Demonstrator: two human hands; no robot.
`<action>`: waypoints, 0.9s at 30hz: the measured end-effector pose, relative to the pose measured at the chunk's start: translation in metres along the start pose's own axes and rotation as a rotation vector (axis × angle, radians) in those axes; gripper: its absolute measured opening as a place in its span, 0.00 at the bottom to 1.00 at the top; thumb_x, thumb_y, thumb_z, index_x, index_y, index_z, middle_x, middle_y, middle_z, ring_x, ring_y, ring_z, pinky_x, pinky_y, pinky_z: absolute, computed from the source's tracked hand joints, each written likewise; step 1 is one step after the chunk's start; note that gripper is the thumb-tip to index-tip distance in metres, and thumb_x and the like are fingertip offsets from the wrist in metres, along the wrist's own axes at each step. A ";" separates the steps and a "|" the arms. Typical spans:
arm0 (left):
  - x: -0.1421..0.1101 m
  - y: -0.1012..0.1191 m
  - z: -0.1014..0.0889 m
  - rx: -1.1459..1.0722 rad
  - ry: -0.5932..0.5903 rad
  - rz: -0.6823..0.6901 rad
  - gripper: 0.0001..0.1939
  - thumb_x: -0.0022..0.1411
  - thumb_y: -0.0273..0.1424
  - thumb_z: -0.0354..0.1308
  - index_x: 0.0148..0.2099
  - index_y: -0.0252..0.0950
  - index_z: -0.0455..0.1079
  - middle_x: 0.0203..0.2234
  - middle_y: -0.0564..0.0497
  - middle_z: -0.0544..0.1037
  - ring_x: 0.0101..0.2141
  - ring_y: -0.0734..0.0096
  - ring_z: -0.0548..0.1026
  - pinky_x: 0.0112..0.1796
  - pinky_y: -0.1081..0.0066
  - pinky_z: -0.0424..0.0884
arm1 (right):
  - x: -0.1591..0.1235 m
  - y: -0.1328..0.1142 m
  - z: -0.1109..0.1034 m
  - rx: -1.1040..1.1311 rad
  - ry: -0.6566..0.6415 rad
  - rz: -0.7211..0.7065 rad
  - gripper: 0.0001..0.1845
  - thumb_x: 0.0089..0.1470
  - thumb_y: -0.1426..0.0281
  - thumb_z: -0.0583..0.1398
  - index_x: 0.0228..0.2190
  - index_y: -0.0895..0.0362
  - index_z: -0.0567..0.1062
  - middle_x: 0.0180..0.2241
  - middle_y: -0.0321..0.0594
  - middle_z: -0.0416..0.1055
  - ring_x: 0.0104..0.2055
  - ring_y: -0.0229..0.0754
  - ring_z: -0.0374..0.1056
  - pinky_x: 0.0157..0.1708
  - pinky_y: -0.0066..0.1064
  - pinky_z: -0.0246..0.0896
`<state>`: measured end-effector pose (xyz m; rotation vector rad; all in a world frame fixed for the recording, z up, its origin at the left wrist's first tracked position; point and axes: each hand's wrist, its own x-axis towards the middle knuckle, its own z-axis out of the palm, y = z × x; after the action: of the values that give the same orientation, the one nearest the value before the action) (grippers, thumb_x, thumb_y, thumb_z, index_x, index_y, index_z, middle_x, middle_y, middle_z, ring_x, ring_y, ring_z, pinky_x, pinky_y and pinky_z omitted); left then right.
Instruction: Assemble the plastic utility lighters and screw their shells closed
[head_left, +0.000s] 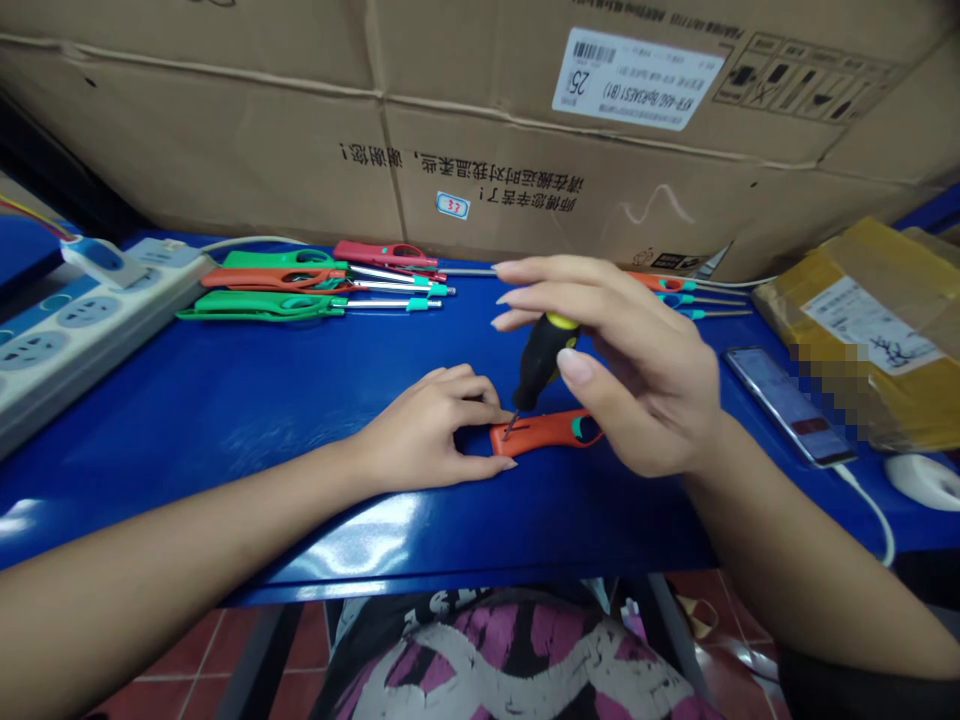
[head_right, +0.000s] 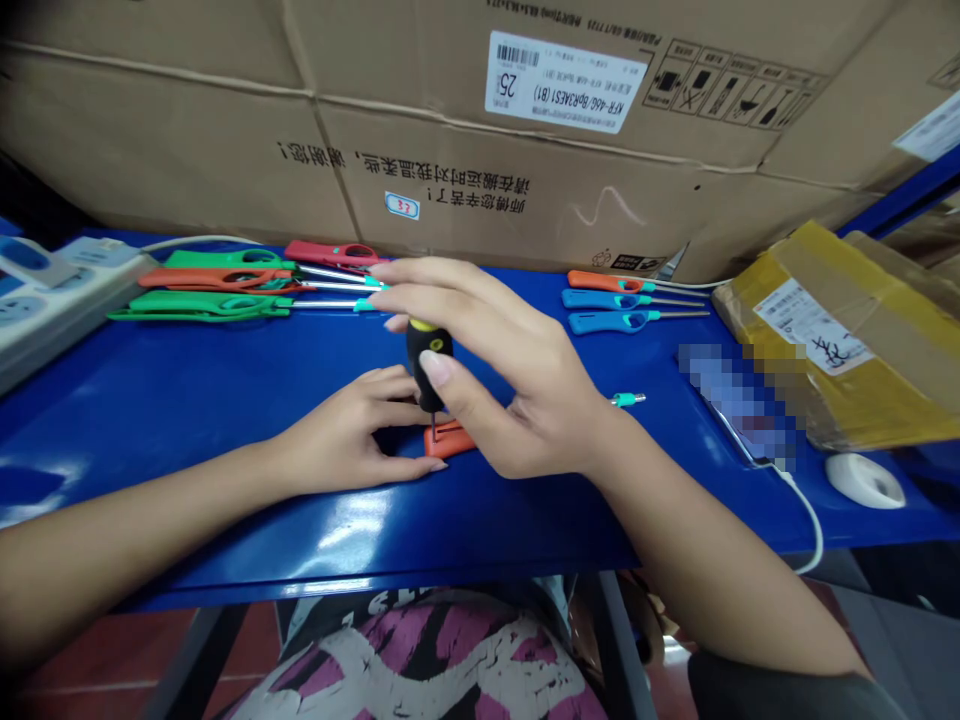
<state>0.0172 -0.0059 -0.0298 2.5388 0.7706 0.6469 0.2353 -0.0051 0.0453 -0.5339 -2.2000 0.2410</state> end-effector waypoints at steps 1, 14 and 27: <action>0.000 0.000 0.000 0.001 -0.002 -0.002 0.18 0.63 0.44 0.65 0.50 0.39 0.79 0.43 0.47 0.79 0.43 0.59 0.74 0.48 0.58 0.67 | 0.000 0.000 0.000 0.035 -0.001 0.026 0.18 0.66 0.64 0.55 0.55 0.51 0.72 0.51 0.45 0.76 0.51 0.50 0.74 0.49 0.49 0.74; 0.001 0.002 0.000 -0.031 -0.018 -0.025 0.14 0.62 0.42 0.65 0.46 0.40 0.80 0.42 0.47 0.80 0.46 0.57 0.74 0.49 0.59 0.69 | 0.002 -0.013 -0.002 0.007 -0.046 -0.058 0.16 0.65 0.70 0.57 0.53 0.49 0.74 0.48 0.41 0.77 0.48 0.46 0.75 0.49 0.44 0.74; 0.002 0.003 0.000 0.006 0.013 -0.010 0.14 0.61 0.41 0.66 0.44 0.38 0.79 0.41 0.47 0.79 0.43 0.59 0.74 0.45 0.60 0.70 | -0.001 -0.011 -0.004 -0.030 0.024 0.015 0.16 0.59 0.63 0.66 0.49 0.49 0.77 0.39 0.39 0.77 0.42 0.46 0.75 0.43 0.41 0.76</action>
<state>0.0192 -0.0068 -0.0278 2.5368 0.7907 0.6600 0.2354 -0.0155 0.0508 -0.5673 -2.1798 0.2094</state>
